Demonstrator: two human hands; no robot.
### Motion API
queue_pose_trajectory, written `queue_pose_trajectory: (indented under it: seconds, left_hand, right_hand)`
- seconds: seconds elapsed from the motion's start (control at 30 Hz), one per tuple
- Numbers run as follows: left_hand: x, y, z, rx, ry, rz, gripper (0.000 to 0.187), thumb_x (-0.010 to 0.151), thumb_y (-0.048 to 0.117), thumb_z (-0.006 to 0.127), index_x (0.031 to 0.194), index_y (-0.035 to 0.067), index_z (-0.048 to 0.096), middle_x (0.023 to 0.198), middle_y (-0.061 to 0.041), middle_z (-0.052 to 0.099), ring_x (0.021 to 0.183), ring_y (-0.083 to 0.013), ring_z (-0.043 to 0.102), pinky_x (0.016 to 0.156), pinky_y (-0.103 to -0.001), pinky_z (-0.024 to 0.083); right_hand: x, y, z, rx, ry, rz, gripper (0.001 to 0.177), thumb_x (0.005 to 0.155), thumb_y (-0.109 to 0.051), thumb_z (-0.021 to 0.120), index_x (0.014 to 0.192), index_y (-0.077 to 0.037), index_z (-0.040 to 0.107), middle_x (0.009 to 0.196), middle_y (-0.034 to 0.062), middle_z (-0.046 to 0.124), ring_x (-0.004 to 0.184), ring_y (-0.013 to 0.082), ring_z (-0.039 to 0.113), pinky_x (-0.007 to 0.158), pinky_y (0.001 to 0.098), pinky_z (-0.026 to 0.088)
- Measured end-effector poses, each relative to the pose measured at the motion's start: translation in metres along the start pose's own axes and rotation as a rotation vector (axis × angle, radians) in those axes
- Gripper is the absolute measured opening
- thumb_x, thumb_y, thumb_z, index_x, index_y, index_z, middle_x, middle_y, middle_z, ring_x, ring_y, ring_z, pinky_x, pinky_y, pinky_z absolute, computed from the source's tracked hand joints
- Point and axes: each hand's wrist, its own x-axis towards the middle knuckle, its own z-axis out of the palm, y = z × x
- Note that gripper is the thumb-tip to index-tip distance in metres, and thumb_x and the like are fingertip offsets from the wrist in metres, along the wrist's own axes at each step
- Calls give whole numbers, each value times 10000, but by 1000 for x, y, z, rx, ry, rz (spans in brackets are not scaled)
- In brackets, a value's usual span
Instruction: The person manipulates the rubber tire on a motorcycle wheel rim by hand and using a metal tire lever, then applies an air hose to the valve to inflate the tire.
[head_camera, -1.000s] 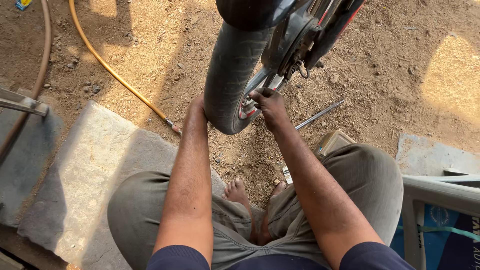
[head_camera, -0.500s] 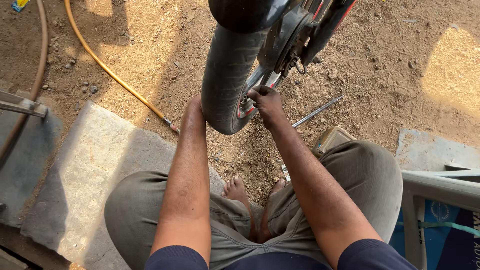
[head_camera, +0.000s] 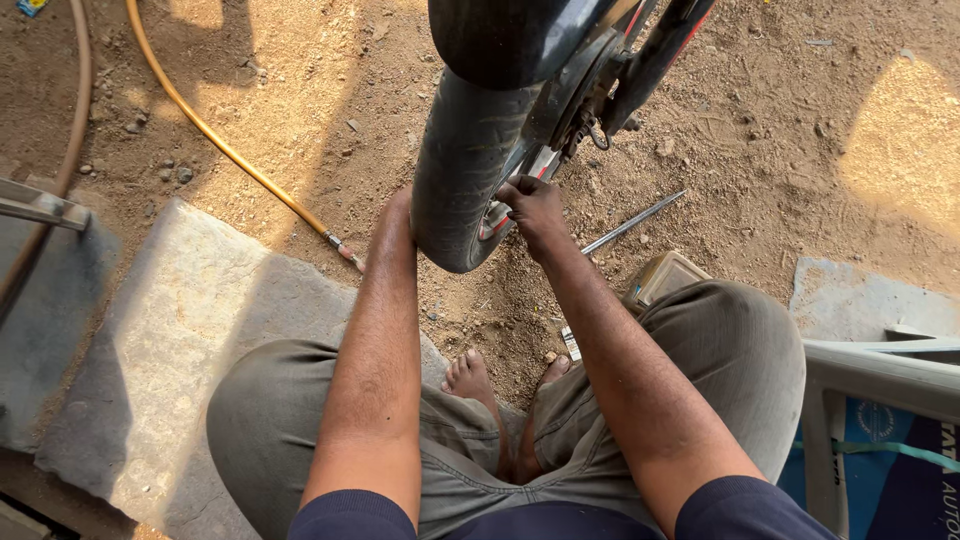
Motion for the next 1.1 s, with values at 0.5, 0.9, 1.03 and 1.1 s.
queue_pose_trajectory:
  seconds: [0.5,0.9,1.03,1.1]
  left_hand:
    - [-10,-10,-4,47,64,-15,340,970,381,607,1033,80,751,1088,-62,790,959,-167,736,846,-357,595]
    - [-14,-8,-4,83,56,-3,353,984,414,579,1016,111,756,1090,-39,792,973,-160,730,852,-358,585]
    - [-23,4,6,135,55,29,358,989,425,570,1010,121,758,1091,-32,792,978,-158,728,854,-358,581]
    - [-38,12,12,185,59,60,361,991,430,566,1007,126,759,1091,-28,793,980,-157,727,855,-358,580]
  right_hand:
    - [14,51,7,-86,-100,72,123,949,-166,709,952,-44,699,869,88,731,751,167,684,742,337,602]
    - [-9,32,-19,274,-34,150,220,977,-180,675,1095,6,672,966,124,727,802,190,718,696,335,628]
    - [-13,33,-23,425,-67,216,260,992,-183,647,1146,26,625,947,167,718,753,241,740,644,371,615]
    - [-5,42,-31,525,-20,259,253,1002,-185,613,1158,14,622,951,168,720,722,255,731,620,376,613]
